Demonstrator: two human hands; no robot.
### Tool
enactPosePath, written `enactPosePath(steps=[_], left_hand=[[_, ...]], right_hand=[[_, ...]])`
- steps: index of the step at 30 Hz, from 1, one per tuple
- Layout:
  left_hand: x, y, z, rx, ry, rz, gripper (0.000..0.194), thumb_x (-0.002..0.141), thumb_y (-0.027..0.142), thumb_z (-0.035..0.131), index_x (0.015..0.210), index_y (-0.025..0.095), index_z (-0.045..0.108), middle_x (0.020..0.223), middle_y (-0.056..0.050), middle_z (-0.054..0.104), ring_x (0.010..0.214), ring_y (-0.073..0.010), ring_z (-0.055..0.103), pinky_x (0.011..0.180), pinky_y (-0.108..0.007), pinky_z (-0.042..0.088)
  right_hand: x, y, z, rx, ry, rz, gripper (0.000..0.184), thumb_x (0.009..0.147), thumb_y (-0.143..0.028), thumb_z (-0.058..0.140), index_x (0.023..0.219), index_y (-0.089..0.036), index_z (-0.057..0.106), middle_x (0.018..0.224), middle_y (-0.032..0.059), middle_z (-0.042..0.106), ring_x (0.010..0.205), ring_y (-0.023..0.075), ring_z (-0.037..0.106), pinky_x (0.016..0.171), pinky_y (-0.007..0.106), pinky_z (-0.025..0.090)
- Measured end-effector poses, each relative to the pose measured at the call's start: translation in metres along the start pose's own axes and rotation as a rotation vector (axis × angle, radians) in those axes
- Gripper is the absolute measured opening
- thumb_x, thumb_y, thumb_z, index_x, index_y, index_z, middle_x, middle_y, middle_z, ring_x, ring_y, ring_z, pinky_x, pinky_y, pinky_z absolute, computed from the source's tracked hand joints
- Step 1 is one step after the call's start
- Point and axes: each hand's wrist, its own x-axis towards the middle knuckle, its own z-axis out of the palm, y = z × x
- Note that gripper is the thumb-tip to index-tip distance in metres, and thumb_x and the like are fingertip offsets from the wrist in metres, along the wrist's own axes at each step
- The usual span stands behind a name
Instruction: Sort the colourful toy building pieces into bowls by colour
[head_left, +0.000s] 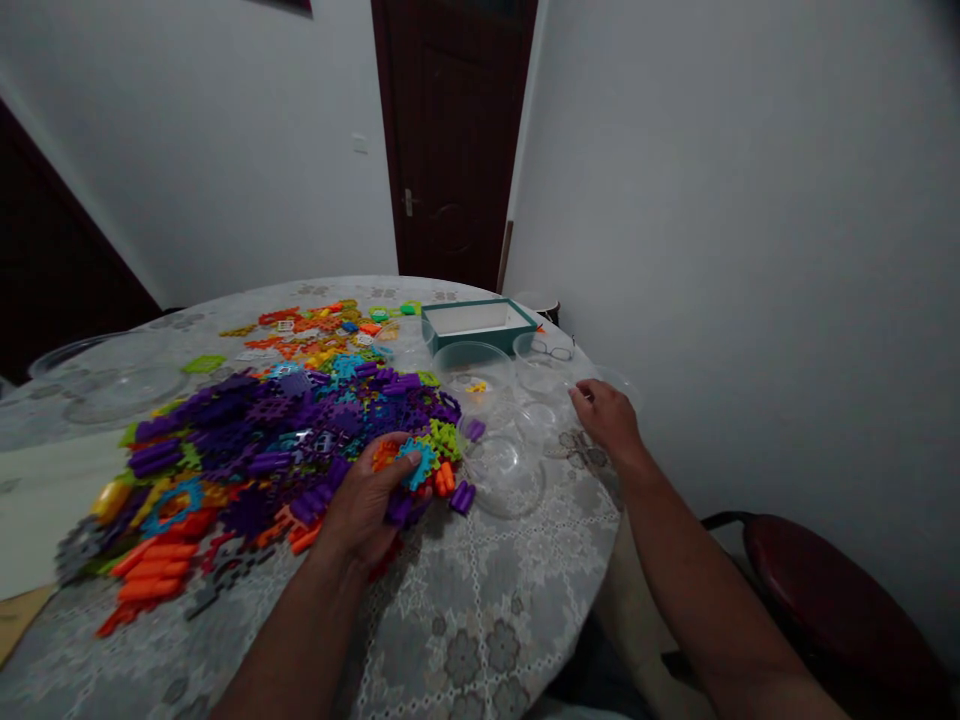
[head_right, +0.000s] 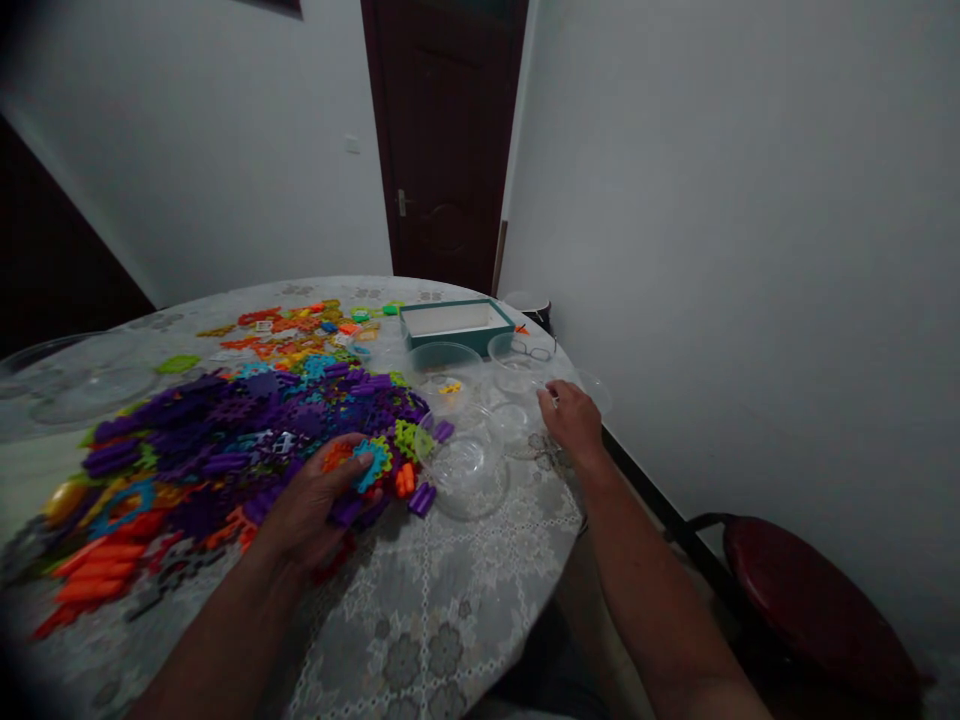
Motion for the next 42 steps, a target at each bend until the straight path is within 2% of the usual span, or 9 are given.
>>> enactPosePath(steps=[11,16,19,21,23,25,29,34,42], left_hand=[[0.000,-0.005,-0.002,-0.018,-0.017,0.013,0.047,0.076,0.016,0.084,0.117,0.022,0.061,0.088,-0.003,0.071,0.064,-0.0176,0.071,0.054,-0.029,0.063],[-0.004,-0.005,0.000,-0.028,-0.036,0.011,0.047,0.076,0.018,0.085,0.116,0.022,0.060,0.088,-0.004,0.071,0.064,-0.0173,0.069,0.052,-0.028,0.062],[-0.006,-0.005,0.001,-0.048,-0.043,0.011,0.048,0.074,0.018,0.087,0.115,0.022,0.061,0.090,-0.005,0.071,0.066,-0.0180,0.070,0.052,-0.028,0.062],[-0.006,-0.006,0.002,-0.053,-0.051,0.013,0.048,0.073,0.019,0.087,0.114,0.022,0.063,0.092,-0.005,0.071,0.065,-0.0176,0.069,0.052,-0.028,0.061],[-0.007,-0.007,0.003,-0.048,-0.069,0.012,0.050,0.072,0.019,0.088,0.115,0.021,0.064,0.092,-0.005,0.071,0.065,-0.0177,0.070,0.053,-0.029,0.062],[-0.008,-0.008,0.004,-0.034,-0.093,0.010,0.053,0.071,0.020,0.090,0.117,0.020,0.063,0.092,-0.006,0.072,0.066,-0.0187,0.070,0.054,-0.029,0.061],[-0.010,-0.009,0.007,-0.016,-0.141,0.015,0.058,0.070,0.024,0.093,0.119,0.021,0.062,0.090,-0.004,0.072,0.066,-0.0177,0.070,0.054,-0.026,0.059],[-0.010,-0.005,0.008,-0.066,-0.100,0.018,0.052,0.069,0.025,0.094,0.111,0.021,0.065,0.091,-0.002,0.072,0.068,-0.0152,0.069,0.057,-0.023,0.059],[-0.001,-0.009,0.006,-0.253,-0.096,-0.063,0.026,0.086,0.021,0.080,0.108,0.019,0.066,0.092,-0.002,0.071,0.067,-0.0144,0.069,0.055,-0.025,0.060]], right_hand=[[0.000,0.002,0.006,-0.048,0.003,-0.071,0.036,0.099,-0.033,0.050,0.112,-0.016,0.079,0.112,0.0151,0.080,0.102,0.0274,0.073,0.093,0.036,0.051],[-0.005,-0.001,0.003,-0.051,0.145,-0.155,0.036,0.099,-0.035,0.051,0.109,-0.013,0.078,0.109,0.0198,0.079,0.103,0.0318,0.071,0.098,0.044,0.051],[-0.014,-0.027,-0.012,0.028,0.266,-0.204,0.033,0.101,-0.035,0.052,0.107,-0.014,0.077,0.108,0.0193,0.078,0.105,0.0331,0.070,0.103,0.050,0.051],[-0.026,-0.058,-0.027,0.163,0.251,-0.234,0.027,0.101,-0.034,0.055,0.109,-0.018,0.076,0.108,0.0150,0.078,0.100,0.0305,0.071,0.099,0.049,0.055],[-0.041,-0.095,-0.041,0.339,0.114,-0.294,0.023,0.101,-0.034,0.059,0.115,-0.023,0.074,0.110,0.0108,0.077,0.091,0.0257,0.072,0.088,0.044,0.060],[-0.058,-0.132,-0.049,0.483,-0.075,-0.438,0.026,0.102,-0.031,0.062,0.125,-0.025,0.071,0.119,0.0099,0.075,0.097,0.0246,0.073,0.085,0.042,0.063],[-0.083,-0.182,-0.041,0.558,-0.284,-0.727,0.038,0.101,-0.024,0.065,0.139,-0.026,0.064,0.139,0.0131,0.067,0.129,0.0287,0.064,0.109,0.050,0.057],[-0.090,-0.197,-0.020,0.520,-0.280,-0.756,0.025,0.101,-0.019,0.062,0.124,-0.026,0.069,0.135,0.0129,0.068,0.124,0.0274,0.066,0.106,0.047,0.058],[-0.090,-0.196,-0.015,0.574,-0.200,-0.740,0.020,0.107,-0.022,0.054,0.122,-0.024,0.066,0.133,0.0140,0.069,0.125,0.0255,0.066,0.110,0.045,0.057]])
